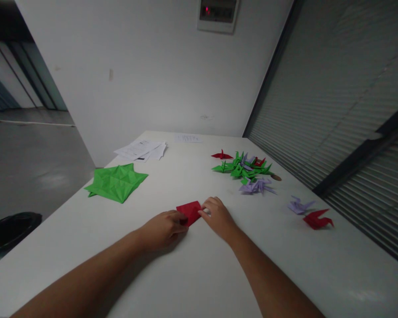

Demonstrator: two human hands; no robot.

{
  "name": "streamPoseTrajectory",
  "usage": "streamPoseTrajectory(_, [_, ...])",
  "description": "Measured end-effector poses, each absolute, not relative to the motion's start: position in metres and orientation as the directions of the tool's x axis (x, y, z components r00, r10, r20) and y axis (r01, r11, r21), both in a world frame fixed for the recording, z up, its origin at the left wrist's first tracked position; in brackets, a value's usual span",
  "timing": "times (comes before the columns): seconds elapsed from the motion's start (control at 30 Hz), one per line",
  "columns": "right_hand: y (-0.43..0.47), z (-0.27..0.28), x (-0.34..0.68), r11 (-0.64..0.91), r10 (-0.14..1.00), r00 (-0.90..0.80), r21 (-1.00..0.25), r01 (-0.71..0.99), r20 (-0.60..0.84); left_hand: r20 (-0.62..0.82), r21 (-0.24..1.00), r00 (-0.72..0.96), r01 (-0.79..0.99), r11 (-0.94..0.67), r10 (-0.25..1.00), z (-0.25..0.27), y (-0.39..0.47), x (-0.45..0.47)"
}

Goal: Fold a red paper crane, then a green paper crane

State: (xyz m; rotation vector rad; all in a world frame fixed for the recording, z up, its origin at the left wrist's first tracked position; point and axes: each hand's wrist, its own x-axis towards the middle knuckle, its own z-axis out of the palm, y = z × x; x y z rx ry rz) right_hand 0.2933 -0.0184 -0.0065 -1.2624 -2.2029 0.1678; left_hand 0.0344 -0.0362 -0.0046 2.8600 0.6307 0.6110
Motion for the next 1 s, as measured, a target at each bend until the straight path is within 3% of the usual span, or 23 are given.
streamPoseTrajectory(0.13, [-0.03,0.003,0.294,0.754,0.651,-0.651,-0.436,0.492,0.391,0.349,0.221,0.813,0.411,-0.884,0.465,-0.004,-0.035,0.034])
streamPoseTrajectory(0.3, [-0.038,-0.001,0.29,0.765,0.593,-0.779,-0.443,0.468,0.202,0.317,0.215,0.82,0.427,-0.878,0.476,0.001,-0.035,0.036])
streamPoseTrajectory(1.0, [-0.02,-0.011,0.309,0.609,0.776,-0.623,-0.38,0.696,0.103,0.373,0.22,0.805,0.406,-0.887,0.461,-0.003,-0.037,0.034])
